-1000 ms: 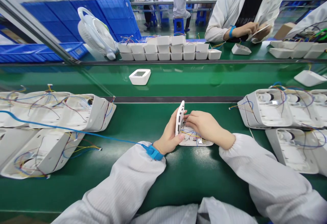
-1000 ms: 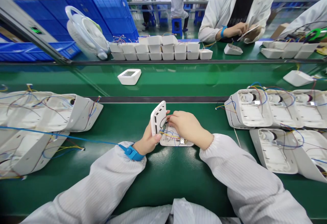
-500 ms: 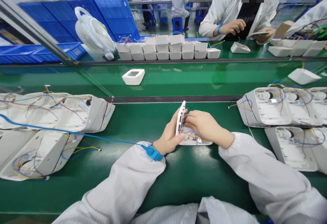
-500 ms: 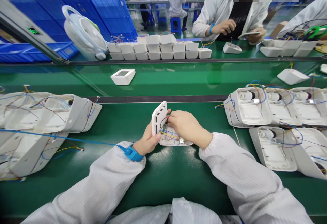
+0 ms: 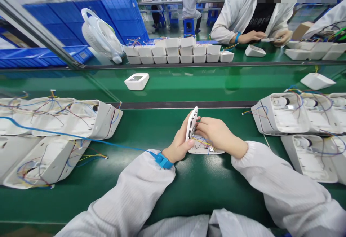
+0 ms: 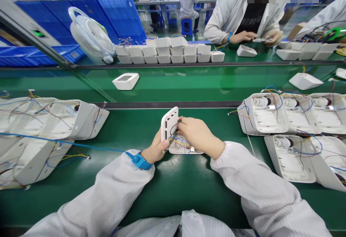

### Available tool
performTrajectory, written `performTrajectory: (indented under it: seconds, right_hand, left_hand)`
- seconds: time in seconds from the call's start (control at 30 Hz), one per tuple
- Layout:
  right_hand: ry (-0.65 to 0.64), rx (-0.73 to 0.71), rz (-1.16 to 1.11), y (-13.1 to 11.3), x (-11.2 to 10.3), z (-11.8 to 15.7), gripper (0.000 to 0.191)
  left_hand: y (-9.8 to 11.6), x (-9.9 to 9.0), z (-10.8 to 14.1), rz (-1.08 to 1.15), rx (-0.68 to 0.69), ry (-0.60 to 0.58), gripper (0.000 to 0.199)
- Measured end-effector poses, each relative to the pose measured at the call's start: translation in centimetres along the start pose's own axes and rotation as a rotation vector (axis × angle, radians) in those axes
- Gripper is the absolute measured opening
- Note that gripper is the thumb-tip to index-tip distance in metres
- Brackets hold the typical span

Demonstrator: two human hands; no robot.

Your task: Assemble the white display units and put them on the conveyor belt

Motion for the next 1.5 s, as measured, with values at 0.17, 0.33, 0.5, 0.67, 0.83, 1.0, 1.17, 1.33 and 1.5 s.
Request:
performTrajectory:
  seconds: [0.17, 0.33, 0.5, 0.67, 0.83, 1.0, 1.17, 1.33, 1.5]
  right_hand:
    - [-0.028, 0.035, -0.199, 0.6, -1.5, -0.1, 0.021]
    - [-0.245, -0.015, -0.516, 0.6, -4.4, 0.9, 0.024]
    - [-0.274, -0.028, -0.564, 1.3, -4.8, 1.3, 0.017]
    - [-0.262, 0.016, -0.704, 2.3, -4.0, 0.9, 0.013]
    - [-0.199, -0.056, -0.599, 2.1, -3.5, 0.8, 0.013]
    - [-0.13, -0.167, -0.342, 2.1, -2.1, 0.5, 0.013]
    - [-0.075, -0.161, -0.051, 2.5, -1.4, 0.3, 0.013]
    - [-0.108, -0.016, -0.071, 2.4, -1.6, 0.5, 0.015]
    - [-0.148, 0.021, -0.008, 2.1, -1.6, 0.6, 0.016]
  left_hand:
    - [0.1, 0.1, 0.0, 0.092, -0.032, 0.028, 0.089]
    - [0.0, 0.2, 0.1, 0.127, -0.032, 0.012, 0.086]
    - [0.0, 0.2, 0.1, 0.135, -0.039, 0.005, 0.085]
    - [0.0, 0.1, 0.0, 0.108, -0.065, -0.002, 0.086]
    - [0.0, 0.1, 0.1, 0.109, -0.051, -0.005, 0.085]
    - [0.0, 0.1, 0.1, 0.092, -0.053, -0.015, 0.085]
    - [0.3, 0.5, 0.0, -0.015, -0.031, -0.043, 0.093]
    - [0.2, 0.6, 0.1, -0.147, 0.027, -0.054, 0.096]
    - [-0.1, 0.4, 0.2, -0.307, 0.089, -0.002, 0.1]
Point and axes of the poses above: each hand's wrist, its own z-axis away from the middle knuckle, its own x-axis out of the palm, y = z × x, the point moved 3 cm from there along -z, towards the middle knuckle, and after that the axes turned 6 degrees about y, right-handed, at the moved point
